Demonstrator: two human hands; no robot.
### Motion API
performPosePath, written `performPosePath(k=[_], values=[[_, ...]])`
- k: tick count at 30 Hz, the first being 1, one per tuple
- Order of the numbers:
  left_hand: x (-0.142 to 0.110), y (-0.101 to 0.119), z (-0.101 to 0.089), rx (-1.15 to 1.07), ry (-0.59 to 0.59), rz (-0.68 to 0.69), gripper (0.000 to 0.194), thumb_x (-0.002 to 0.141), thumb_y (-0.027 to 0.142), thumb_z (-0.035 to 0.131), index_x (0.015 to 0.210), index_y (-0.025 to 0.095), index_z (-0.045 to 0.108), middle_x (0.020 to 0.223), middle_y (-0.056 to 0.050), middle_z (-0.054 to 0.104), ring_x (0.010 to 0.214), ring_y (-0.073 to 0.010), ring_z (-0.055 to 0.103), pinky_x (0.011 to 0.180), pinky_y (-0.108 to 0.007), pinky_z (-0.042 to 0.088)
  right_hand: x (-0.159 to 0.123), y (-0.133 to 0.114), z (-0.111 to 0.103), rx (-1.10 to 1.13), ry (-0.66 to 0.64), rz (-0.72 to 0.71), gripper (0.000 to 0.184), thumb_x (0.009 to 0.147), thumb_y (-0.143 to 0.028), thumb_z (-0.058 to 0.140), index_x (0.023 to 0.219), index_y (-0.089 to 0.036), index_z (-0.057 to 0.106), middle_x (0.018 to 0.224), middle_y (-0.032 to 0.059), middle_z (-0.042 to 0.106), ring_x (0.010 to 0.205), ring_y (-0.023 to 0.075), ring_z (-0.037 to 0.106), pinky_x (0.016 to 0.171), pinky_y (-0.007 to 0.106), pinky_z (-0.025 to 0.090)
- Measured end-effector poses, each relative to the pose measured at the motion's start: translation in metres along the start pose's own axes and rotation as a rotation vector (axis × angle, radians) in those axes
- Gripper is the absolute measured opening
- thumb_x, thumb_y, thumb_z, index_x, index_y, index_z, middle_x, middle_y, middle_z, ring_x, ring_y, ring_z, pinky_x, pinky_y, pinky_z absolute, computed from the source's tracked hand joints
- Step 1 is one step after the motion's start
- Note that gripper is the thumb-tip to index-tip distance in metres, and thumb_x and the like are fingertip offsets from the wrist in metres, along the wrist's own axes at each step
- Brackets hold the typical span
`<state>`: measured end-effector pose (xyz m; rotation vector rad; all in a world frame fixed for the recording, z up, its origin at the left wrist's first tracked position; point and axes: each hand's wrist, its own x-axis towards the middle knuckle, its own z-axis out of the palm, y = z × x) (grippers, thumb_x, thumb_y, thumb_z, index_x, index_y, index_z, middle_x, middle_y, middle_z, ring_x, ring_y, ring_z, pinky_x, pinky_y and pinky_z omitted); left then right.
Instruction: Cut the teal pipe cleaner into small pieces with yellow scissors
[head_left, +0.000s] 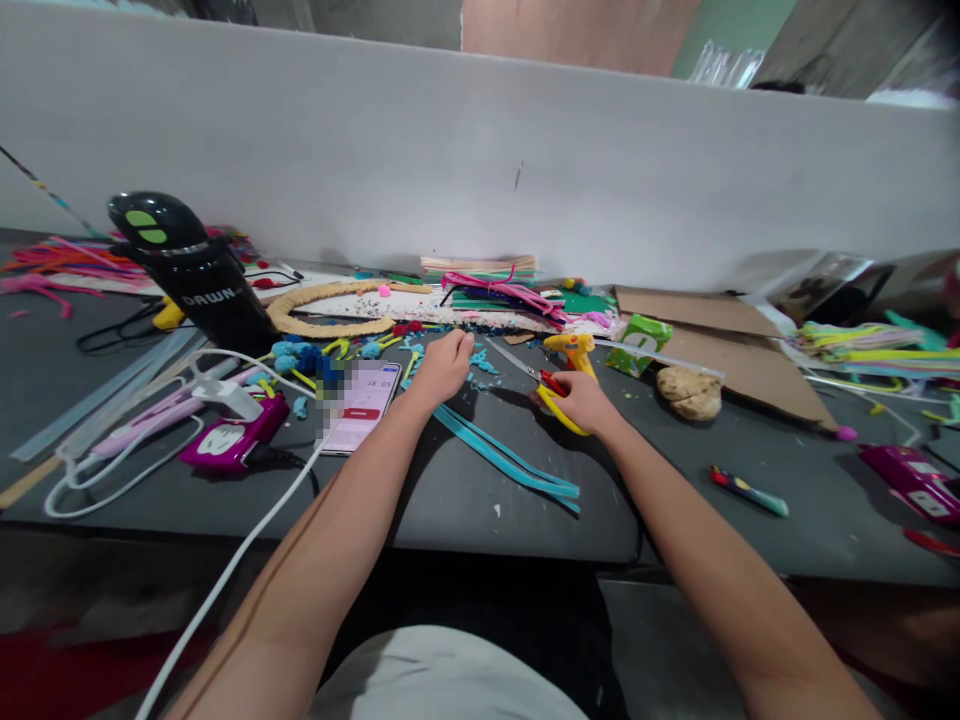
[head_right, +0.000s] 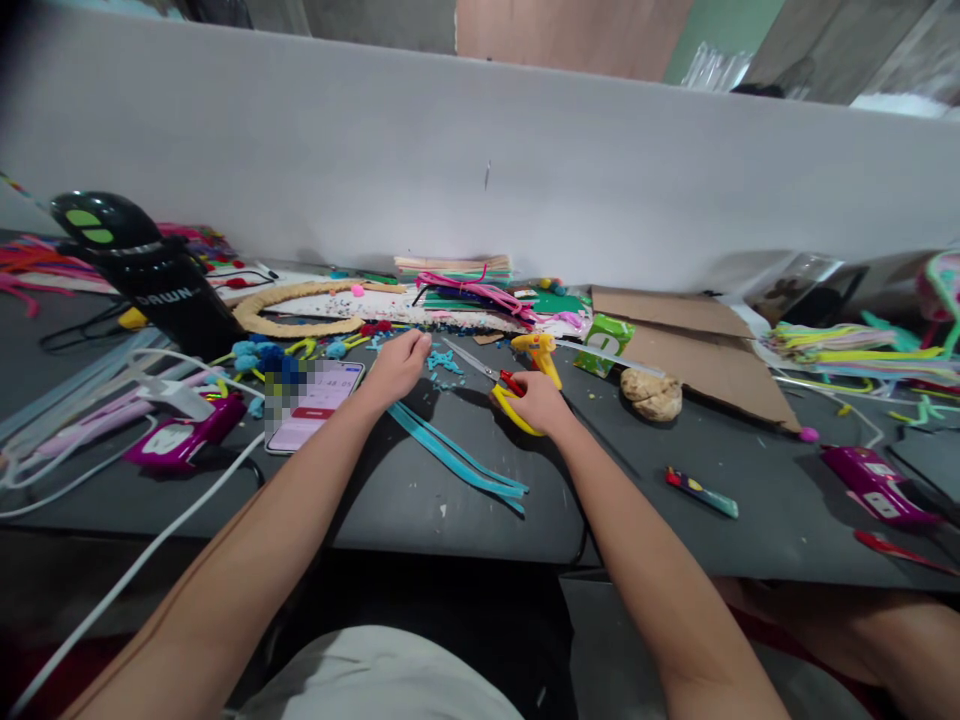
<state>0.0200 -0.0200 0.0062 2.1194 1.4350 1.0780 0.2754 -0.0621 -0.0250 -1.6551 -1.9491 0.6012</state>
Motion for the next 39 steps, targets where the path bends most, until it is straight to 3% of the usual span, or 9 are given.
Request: performPosePath(k=[9, 18, 26, 39], values=[[0.0003, -0.0016, 0.0013, 0.031, -0.001, 0.025, 0.037, 0.097, 0.042, 0.032, 0.069, 0.021, 0.044, 0.062, 0.0, 0.047, 0.061, -0.0145, 0.042, 0.06, -0.028, 0.028, -0.0009, -0.0025, -0.0015, -0.041, -0.009, -0.002, 0.039, 0.068, -0.054, 0.065, 0.061, -0.017, 0.054, 0.057, -0.0026, 0.04, 0.057, 0.0112, 0.033, 0.051, 0.026, 0.025], [-0.0002, 0.0009, -0.001, 0.021, -0.022, 0.021, 0.036, 0.097, 0.04, 0.033, 0.073, 0.02, 0.049, 0.07, -0.002, 0.058, 0.066, -0.0151, 0.049, 0.064, -0.027, 0.032, 0.0, -0.0045, -0.0029, -0.085, -0.011, -0.036, 0.04, 0.071, -0.053, 0.061, 0.057, -0.017, 0.05, 0.056, -0.0026, 0.038, 0.058, 0.0112, 0.032, 0.052, 0.026, 0.023], [0.0006, 0.0006, -0.0013, 0.017, -0.015, 0.032, 0.036, 0.097, 0.039, 0.034, 0.072, 0.019, 0.049, 0.069, -0.002, 0.057, 0.066, -0.0145, 0.048, 0.064, -0.027, 0.032, -0.0006, -0.001, -0.0011, -0.013, -0.017, -0.009, 0.038, 0.068, -0.054, 0.065, 0.064, -0.018, 0.054, 0.059, -0.0031, 0.041, 0.058, 0.0112, 0.034, 0.052, 0.025, 0.027], [-0.0001, -0.0004, -0.0009, 0.026, -0.025, 0.02, 0.037, 0.097, 0.041, 0.032, 0.073, 0.02, 0.051, 0.072, -0.003, 0.06, 0.068, -0.0154, 0.05, 0.066, -0.027, 0.034, 0.0006, -0.0036, -0.0031, -0.085, -0.021, -0.044, 0.036, 0.072, -0.05, 0.06, 0.058, -0.018, 0.049, 0.056, -0.0027, 0.039, 0.057, 0.0112, 0.033, 0.051, 0.026, 0.023]])
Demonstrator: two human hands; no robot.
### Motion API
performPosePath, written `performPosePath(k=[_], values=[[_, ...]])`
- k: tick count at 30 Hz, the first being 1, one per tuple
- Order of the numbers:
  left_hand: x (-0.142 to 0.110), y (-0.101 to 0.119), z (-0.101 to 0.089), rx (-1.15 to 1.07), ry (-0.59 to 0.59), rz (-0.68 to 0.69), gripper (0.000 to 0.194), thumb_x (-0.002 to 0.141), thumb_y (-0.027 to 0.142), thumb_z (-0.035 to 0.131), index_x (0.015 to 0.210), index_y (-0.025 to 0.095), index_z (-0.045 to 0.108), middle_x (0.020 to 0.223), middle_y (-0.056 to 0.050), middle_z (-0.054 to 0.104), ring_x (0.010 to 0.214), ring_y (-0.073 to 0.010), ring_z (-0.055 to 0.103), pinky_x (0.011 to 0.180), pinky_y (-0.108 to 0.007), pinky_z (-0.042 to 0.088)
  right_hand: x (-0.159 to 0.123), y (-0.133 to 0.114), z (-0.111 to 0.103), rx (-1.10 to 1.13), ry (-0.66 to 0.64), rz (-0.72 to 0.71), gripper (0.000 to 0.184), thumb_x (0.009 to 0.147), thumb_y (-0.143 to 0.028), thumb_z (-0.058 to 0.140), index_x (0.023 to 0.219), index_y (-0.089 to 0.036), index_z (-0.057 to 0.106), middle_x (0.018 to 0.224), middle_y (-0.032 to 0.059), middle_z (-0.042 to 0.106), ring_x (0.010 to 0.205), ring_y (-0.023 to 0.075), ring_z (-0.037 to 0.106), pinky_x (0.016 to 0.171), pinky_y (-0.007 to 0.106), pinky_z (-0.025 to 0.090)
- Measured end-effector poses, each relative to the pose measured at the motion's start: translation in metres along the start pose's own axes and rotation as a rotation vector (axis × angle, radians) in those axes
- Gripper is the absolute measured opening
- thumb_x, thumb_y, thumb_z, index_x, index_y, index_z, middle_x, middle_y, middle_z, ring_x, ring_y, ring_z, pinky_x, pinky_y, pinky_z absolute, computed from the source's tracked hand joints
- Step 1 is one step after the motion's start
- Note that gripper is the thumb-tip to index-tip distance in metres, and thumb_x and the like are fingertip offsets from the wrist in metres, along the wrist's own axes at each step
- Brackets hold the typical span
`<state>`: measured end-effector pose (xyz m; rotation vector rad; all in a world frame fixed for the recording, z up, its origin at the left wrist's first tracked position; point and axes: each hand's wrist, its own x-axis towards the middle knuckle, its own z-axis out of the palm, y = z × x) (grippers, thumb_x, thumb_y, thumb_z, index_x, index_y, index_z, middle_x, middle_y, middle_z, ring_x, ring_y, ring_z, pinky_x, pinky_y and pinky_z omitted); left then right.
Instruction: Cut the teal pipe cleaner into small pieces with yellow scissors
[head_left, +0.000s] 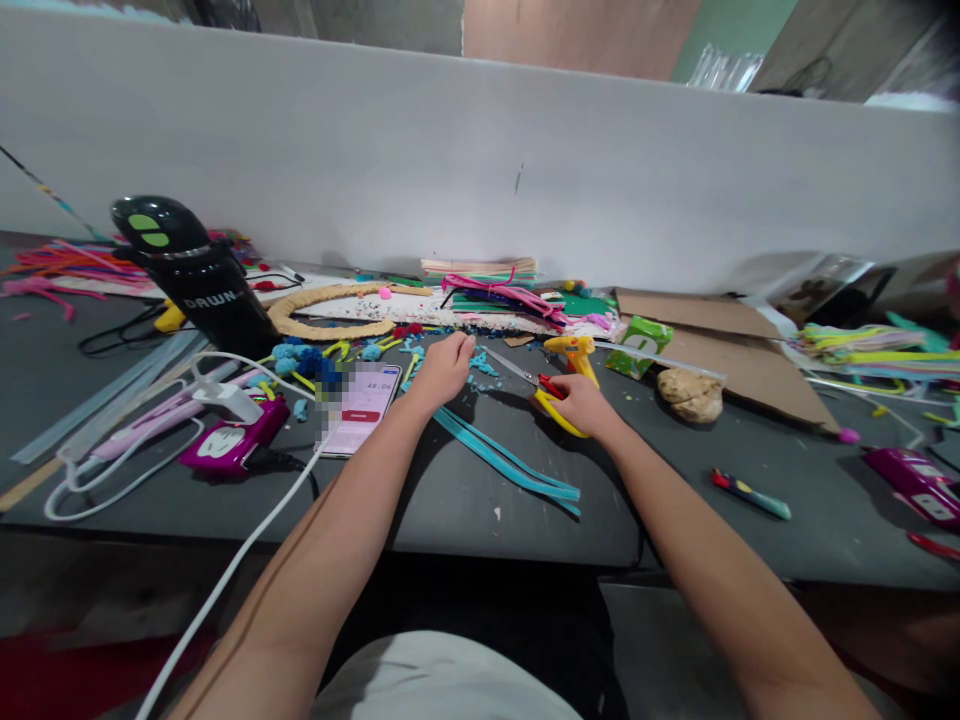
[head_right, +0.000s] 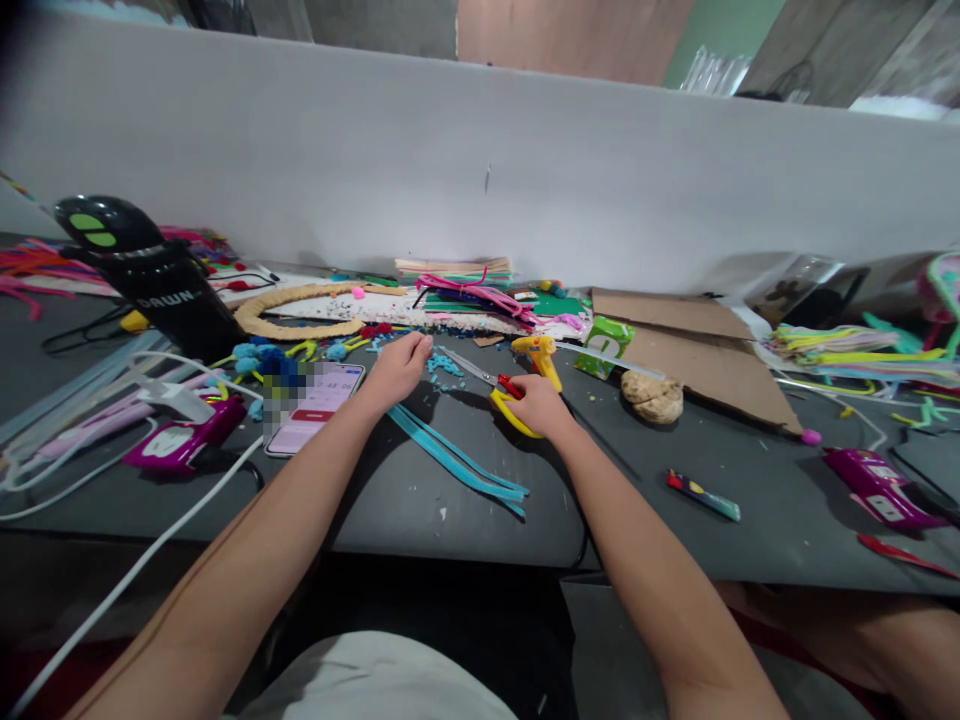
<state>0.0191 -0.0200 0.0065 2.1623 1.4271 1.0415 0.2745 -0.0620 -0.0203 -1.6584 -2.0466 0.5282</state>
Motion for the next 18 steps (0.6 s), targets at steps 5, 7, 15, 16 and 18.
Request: performPosePath(k=[5, 7, 15, 16, 18], values=[[0.0008, 0.0, -0.0002, -0.011, -0.001, -0.009, 0.036, 0.097, 0.04, 0.032, 0.075, 0.019, 0.052, 0.073, -0.003, 0.061, 0.07, -0.0159, 0.052, 0.067, -0.027, 0.035, -0.0002, 0.0004, 0.0006, 0.028, 0.019, 0.033, 0.038, 0.07, -0.052, 0.062, 0.058, -0.018, 0.049, 0.057, -0.0028, 0.039, 0.057, 0.0112, 0.033, 0.052, 0.026, 0.025], [0.0012, -0.0002, -0.0003, -0.016, 0.004, -0.012, 0.035, 0.097, 0.039, 0.033, 0.075, 0.019, 0.051, 0.073, -0.003, 0.061, 0.07, -0.0158, 0.052, 0.067, -0.027, 0.035, -0.0005, 0.0016, 0.0013, 0.073, 0.018, 0.044, 0.037, 0.068, -0.052, 0.065, 0.061, -0.018, 0.051, 0.058, -0.0031, 0.04, 0.058, 0.0112, 0.034, 0.052, 0.025, 0.027], [0.0005, 0.0001, -0.0008, -0.015, 0.0, -0.01, 0.036, 0.097, 0.04, 0.032, 0.074, 0.02, 0.05, 0.072, -0.003, 0.06, 0.069, -0.0158, 0.051, 0.066, -0.027, 0.035, -0.0024, -0.0026, -0.0013, 0.044, -0.006, 0.03, 0.034, 0.07, -0.049, 0.062, 0.061, -0.018, 0.052, 0.057, -0.0026, 0.042, 0.058, 0.0114, 0.035, 0.052, 0.025, 0.025], [0.0004, 0.0002, -0.0008, -0.016, 0.002, -0.007, 0.036, 0.097, 0.04, 0.032, 0.074, 0.02, 0.05, 0.072, -0.003, 0.06, 0.068, -0.0157, 0.051, 0.066, -0.027, 0.034, -0.0025, -0.0031, -0.0015, 0.041, -0.011, 0.029, 0.034, 0.07, -0.049, 0.062, 0.061, -0.018, 0.052, 0.057, -0.0026, 0.041, 0.058, 0.0113, 0.035, 0.052, 0.025, 0.024], [0.0004, 0.0001, -0.0006, -0.018, 0.005, 0.0, 0.036, 0.097, 0.04, 0.032, 0.074, 0.02, 0.049, 0.071, -0.002, 0.059, 0.067, -0.0156, 0.05, 0.066, -0.028, 0.034, -0.0024, -0.0031, -0.0014, 0.033, -0.017, 0.024, 0.035, 0.07, -0.05, 0.061, 0.061, -0.018, 0.052, 0.057, -0.0027, 0.04, 0.057, 0.0113, 0.034, 0.051, 0.026, 0.024]])
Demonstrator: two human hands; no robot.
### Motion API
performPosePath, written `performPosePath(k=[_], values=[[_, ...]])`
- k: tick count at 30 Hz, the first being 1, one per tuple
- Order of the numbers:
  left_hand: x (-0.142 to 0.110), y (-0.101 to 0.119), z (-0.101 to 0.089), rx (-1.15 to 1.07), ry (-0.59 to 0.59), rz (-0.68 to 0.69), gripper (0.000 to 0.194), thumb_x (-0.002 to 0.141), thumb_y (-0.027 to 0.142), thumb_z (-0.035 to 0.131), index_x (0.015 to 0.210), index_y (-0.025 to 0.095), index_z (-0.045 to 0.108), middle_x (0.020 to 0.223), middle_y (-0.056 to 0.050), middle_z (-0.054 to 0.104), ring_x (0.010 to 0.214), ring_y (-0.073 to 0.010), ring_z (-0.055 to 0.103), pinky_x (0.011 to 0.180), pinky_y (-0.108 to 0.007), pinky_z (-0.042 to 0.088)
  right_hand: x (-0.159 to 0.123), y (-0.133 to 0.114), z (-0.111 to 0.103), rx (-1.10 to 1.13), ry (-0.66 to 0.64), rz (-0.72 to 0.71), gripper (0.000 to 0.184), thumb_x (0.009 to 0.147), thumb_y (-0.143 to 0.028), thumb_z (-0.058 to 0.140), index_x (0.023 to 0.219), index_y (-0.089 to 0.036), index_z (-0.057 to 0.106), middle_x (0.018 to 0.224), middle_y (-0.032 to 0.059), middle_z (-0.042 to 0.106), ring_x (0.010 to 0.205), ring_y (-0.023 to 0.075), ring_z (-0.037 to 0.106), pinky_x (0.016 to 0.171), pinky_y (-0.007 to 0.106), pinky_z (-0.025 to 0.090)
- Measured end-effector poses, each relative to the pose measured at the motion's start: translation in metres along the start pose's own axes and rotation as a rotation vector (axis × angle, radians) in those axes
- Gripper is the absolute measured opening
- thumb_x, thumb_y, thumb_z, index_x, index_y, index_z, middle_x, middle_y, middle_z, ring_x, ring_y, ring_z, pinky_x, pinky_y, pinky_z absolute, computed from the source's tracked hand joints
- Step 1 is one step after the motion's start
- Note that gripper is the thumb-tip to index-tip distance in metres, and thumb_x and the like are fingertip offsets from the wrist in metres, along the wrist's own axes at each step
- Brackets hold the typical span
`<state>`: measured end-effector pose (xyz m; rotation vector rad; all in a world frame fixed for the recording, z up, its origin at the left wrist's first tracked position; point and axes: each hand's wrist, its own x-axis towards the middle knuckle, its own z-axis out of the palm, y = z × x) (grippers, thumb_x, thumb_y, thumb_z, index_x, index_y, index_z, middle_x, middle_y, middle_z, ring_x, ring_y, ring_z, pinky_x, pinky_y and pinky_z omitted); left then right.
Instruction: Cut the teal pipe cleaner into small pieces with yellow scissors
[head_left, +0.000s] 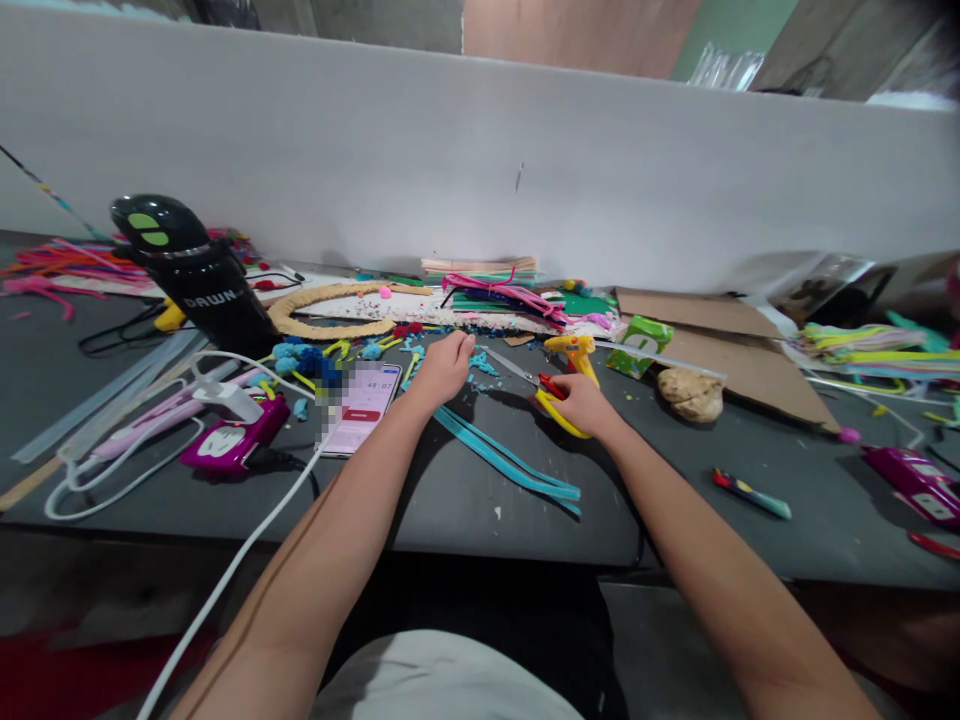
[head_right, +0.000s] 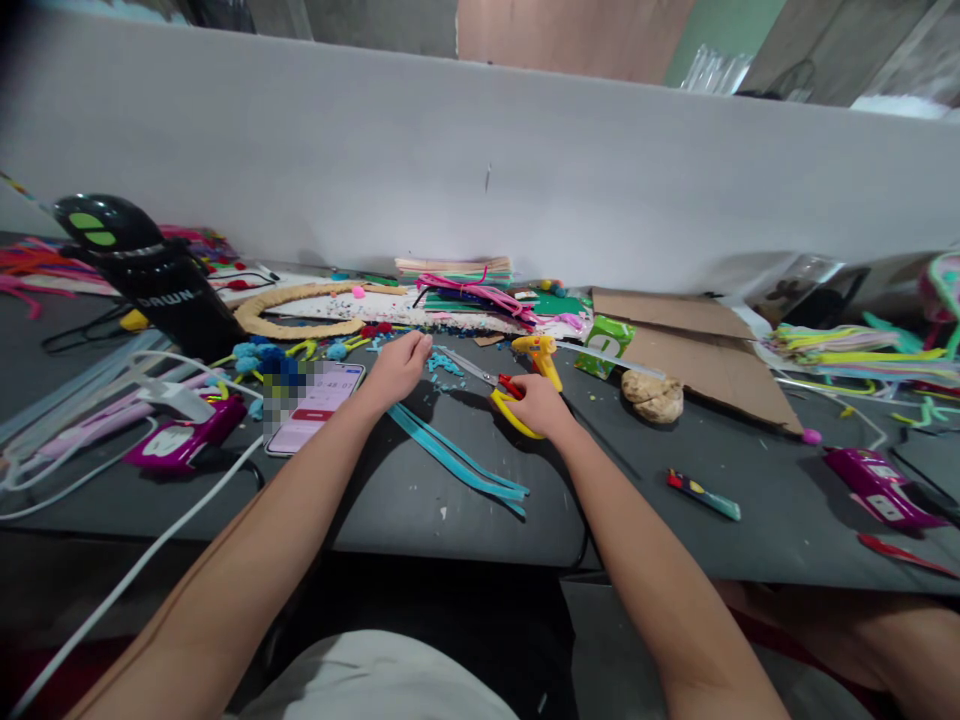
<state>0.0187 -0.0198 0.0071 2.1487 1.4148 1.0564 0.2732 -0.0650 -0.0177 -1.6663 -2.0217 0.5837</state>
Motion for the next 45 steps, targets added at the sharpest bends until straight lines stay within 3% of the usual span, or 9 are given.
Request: performPosePath(k=[29, 35, 45], values=[[0.0004, -0.0003, -0.0004, 0.034, -0.015, -0.006, 0.038, 0.098, 0.041, 0.031, 0.077, 0.019, 0.054, 0.074, -0.004, 0.062, 0.07, -0.0161, 0.054, 0.068, -0.027, 0.037, 0.003, 0.0052, 0.003, -0.012, 0.025, 0.0, 0.035, 0.072, -0.049, 0.061, 0.06, -0.017, 0.053, 0.057, -0.0024, 0.04, 0.057, 0.0113, 0.034, 0.052, 0.026, 0.024], [0.0012, -0.002, 0.0008, 0.013, -0.005, -0.009, 0.034, 0.097, 0.038, 0.034, 0.076, 0.019, 0.054, 0.074, -0.004, 0.064, 0.07, -0.0161, 0.055, 0.069, -0.027, 0.037, 0.0022, 0.0067, 0.0039, 0.087, 0.031, 0.018, 0.039, 0.066, -0.055, 0.066, 0.063, -0.017, 0.056, 0.058, -0.0021, 0.044, 0.057, 0.0115, 0.035, 0.052, 0.025, 0.028], [0.0009, -0.0024, -0.0011, -0.004, 0.0, -0.009, 0.028, 0.094, 0.035, 0.042, 0.077, 0.019, 0.055, 0.071, -0.003, 0.062, 0.067, -0.0159, 0.053, 0.067, -0.028, 0.037, 0.0016, 0.0046, 0.0017, 0.064, -0.001, 0.019, 0.04, 0.067, -0.055, 0.066, 0.064, -0.016, 0.057, 0.059, -0.0021, 0.044, 0.059, 0.0113, 0.035, 0.052, 0.025, 0.027]])
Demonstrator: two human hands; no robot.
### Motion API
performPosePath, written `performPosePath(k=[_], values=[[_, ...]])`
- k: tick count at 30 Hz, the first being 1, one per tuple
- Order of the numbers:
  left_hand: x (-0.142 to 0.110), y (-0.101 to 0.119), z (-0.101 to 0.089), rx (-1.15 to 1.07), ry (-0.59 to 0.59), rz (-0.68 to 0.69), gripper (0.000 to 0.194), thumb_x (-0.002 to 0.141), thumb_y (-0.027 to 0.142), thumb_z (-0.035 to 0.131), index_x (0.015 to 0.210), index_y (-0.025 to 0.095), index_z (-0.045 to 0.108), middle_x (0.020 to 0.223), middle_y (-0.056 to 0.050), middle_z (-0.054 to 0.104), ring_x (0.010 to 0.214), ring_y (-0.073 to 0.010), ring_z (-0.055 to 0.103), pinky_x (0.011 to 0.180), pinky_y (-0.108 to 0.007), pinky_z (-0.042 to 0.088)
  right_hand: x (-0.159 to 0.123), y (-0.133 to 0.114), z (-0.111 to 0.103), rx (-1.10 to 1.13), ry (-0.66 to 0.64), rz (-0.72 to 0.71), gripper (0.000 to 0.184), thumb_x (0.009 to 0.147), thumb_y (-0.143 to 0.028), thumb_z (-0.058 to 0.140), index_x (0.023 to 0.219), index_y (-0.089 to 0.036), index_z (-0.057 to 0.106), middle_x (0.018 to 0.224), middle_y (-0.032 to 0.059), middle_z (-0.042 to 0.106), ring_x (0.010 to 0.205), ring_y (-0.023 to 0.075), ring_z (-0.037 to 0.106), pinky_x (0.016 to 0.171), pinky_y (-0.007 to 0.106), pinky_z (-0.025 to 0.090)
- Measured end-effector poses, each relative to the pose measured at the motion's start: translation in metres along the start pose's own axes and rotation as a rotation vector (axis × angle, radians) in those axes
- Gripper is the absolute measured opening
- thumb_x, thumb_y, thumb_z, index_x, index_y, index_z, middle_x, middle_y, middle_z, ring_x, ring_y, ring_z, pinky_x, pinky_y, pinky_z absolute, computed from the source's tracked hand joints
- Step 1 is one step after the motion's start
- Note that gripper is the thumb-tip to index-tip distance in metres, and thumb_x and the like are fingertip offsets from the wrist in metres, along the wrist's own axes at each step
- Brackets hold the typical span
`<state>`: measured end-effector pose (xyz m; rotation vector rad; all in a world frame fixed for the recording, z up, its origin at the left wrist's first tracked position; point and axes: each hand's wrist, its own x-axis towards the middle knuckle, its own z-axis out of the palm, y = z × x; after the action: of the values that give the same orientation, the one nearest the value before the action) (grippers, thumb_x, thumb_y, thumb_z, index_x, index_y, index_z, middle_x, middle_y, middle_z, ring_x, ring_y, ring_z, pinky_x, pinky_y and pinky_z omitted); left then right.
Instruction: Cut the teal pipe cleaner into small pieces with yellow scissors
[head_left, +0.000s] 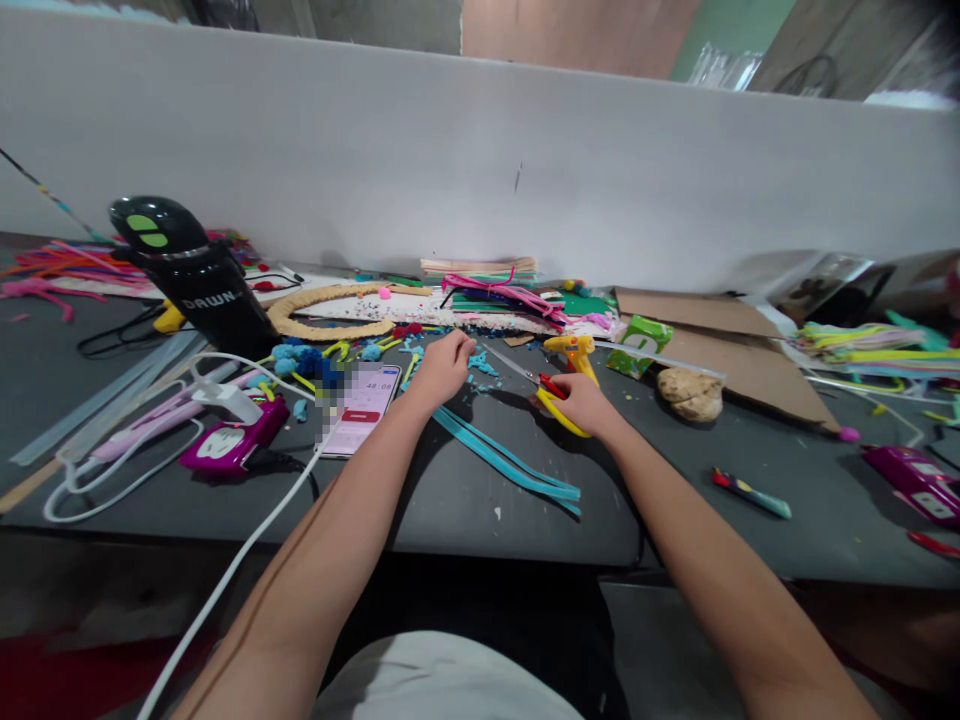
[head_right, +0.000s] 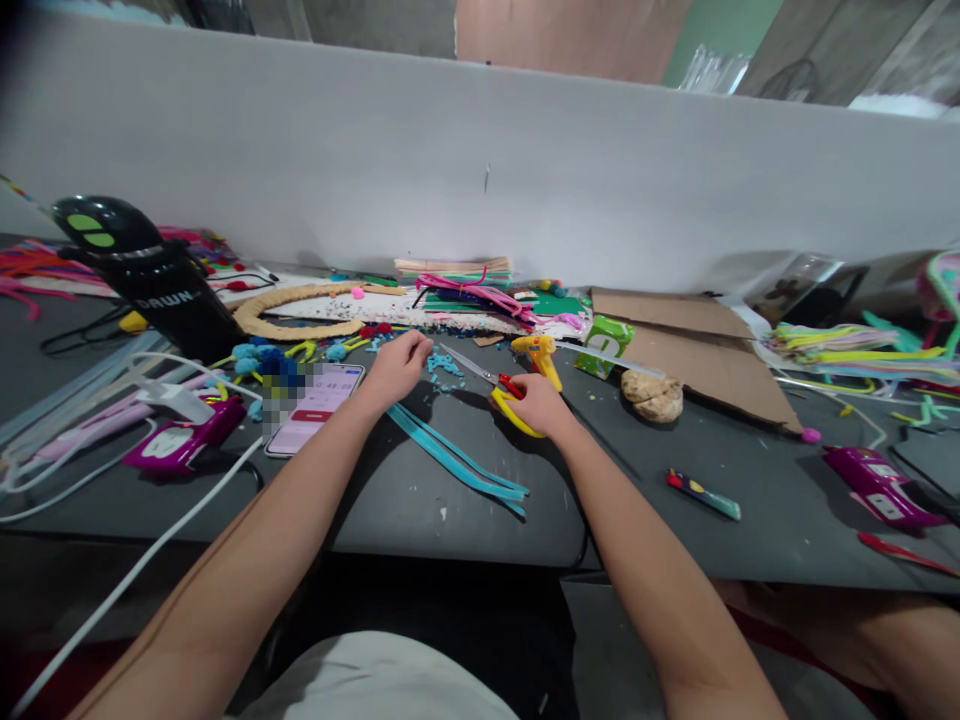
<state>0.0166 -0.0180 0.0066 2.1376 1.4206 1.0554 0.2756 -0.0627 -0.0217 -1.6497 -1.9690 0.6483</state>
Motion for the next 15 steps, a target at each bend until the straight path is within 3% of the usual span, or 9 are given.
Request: performPosePath(k=[15], values=[[0.0002, 0.0007, 0.0003, 0.0, 0.0, 0.007, 0.029, 0.095, 0.036, 0.04, 0.079, 0.019, 0.056, 0.075, -0.003, 0.065, 0.07, -0.0162, 0.055, 0.069, -0.028, 0.038, 0.0009, -0.0005, -0.0005, -0.065, 0.003, -0.009, 0.038, 0.071, -0.051, 0.062, 0.058, -0.017, 0.05, 0.057, -0.0029, 0.037, 0.058, 0.0111, 0.032, 0.052, 0.026, 0.025]])
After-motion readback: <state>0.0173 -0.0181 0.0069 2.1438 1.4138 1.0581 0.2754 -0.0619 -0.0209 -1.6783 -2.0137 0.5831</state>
